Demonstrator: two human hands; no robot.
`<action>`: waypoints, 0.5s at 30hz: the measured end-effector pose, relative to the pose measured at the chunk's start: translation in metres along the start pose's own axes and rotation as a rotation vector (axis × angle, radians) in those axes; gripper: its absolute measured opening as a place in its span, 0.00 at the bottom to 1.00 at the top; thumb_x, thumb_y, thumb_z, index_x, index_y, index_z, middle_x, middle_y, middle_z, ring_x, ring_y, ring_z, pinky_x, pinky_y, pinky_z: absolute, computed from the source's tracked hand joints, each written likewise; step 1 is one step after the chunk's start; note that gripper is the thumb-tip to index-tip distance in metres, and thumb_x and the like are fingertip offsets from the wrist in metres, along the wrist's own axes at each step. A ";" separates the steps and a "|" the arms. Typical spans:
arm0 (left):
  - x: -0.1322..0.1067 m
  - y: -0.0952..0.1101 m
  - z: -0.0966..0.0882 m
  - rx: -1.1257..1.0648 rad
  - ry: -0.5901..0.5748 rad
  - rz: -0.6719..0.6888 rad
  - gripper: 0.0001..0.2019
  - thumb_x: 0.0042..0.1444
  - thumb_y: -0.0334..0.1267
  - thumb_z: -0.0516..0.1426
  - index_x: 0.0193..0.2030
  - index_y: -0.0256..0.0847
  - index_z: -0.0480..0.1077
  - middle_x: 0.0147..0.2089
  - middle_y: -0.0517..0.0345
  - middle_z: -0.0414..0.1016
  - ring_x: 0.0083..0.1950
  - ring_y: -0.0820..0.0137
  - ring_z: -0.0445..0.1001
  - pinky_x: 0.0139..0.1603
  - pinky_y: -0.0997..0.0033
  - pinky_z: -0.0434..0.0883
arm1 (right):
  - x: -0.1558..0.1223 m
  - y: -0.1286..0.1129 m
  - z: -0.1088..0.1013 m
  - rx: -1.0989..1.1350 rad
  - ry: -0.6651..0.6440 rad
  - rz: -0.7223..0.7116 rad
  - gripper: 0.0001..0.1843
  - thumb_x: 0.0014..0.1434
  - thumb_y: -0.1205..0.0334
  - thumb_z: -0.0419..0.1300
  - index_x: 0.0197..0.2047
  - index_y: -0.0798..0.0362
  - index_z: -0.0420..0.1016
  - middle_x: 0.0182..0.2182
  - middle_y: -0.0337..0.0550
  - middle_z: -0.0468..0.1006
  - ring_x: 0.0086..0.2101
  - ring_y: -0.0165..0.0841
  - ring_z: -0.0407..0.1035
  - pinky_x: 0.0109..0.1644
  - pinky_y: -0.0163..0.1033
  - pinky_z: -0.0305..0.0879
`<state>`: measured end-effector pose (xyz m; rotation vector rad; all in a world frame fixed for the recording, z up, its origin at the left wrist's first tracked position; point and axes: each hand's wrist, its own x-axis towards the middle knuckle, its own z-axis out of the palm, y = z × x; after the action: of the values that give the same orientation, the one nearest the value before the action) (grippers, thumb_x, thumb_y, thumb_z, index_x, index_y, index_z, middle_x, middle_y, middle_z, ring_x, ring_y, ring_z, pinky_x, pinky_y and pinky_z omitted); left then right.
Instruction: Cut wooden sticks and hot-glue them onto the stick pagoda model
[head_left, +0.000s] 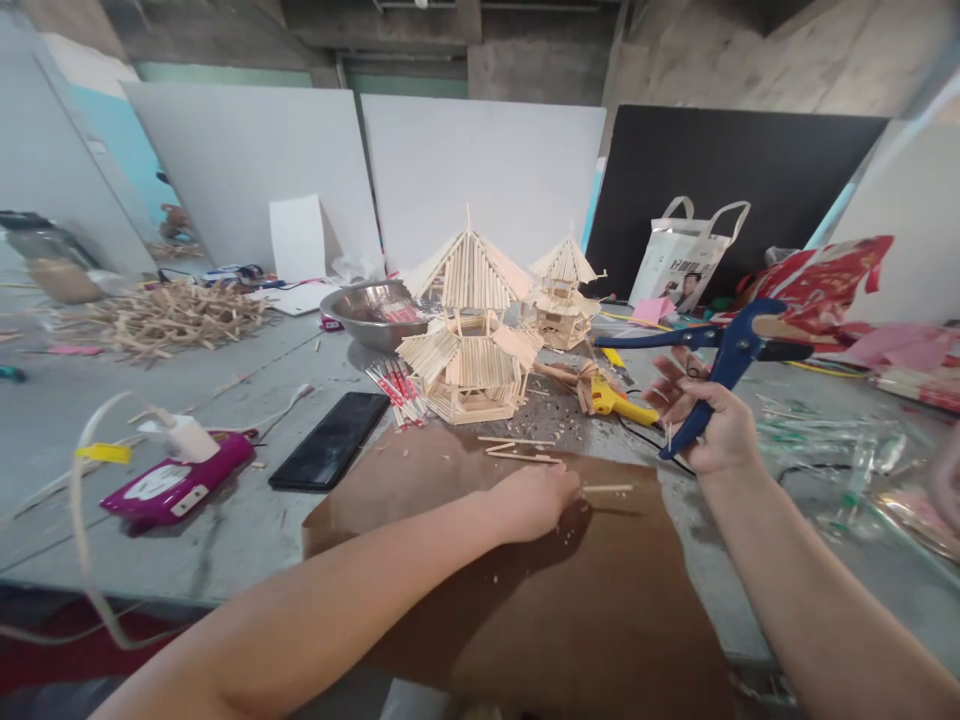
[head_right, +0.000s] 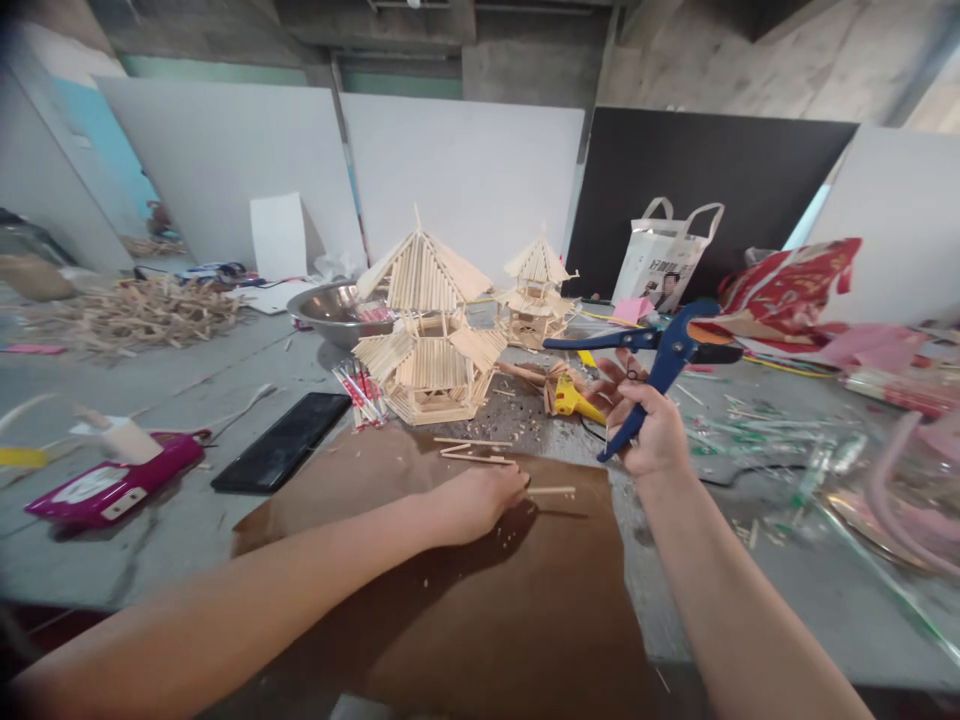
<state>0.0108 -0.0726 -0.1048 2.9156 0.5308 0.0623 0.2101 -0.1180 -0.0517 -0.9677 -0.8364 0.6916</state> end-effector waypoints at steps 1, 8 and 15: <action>0.008 -0.003 0.000 0.019 -0.012 -0.011 0.06 0.50 0.31 0.46 0.33 0.38 0.62 0.32 0.52 0.68 0.34 0.69 0.70 0.33 0.73 0.65 | 0.000 -0.004 0.002 -0.029 -0.019 -0.021 0.13 0.41 0.64 0.48 0.32 0.47 0.67 0.30 0.39 0.74 0.31 0.31 0.68 0.37 0.41 0.65; 0.040 -0.018 -0.006 0.041 0.040 -0.087 0.06 0.48 0.27 0.47 0.28 0.35 0.63 0.29 0.51 0.69 0.32 0.68 0.70 0.35 0.69 0.64 | 0.006 -0.010 0.011 -0.057 -0.135 -0.071 0.15 0.42 0.59 0.43 0.31 0.46 0.67 0.30 0.43 0.73 0.36 0.36 0.67 0.38 0.47 0.63; 0.018 -0.031 -0.039 -0.561 0.301 -0.302 0.10 0.52 0.36 0.43 0.22 0.39 0.59 0.26 0.55 0.69 0.25 0.74 0.67 0.24 0.75 0.62 | 0.010 0.014 0.005 -0.173 -0.185 -0.056 0.18 0.42 0.60 0.40 0.32 0.47 0.68 0.27 0.45 0.72 0.35 0.37 0.67 0.36 0.48 0.63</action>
<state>0.0134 -0.0309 -0.0716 2.2659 0.8360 0.5229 0.2094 -0.1020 -0.0594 -1.0418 -1.0958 0.6756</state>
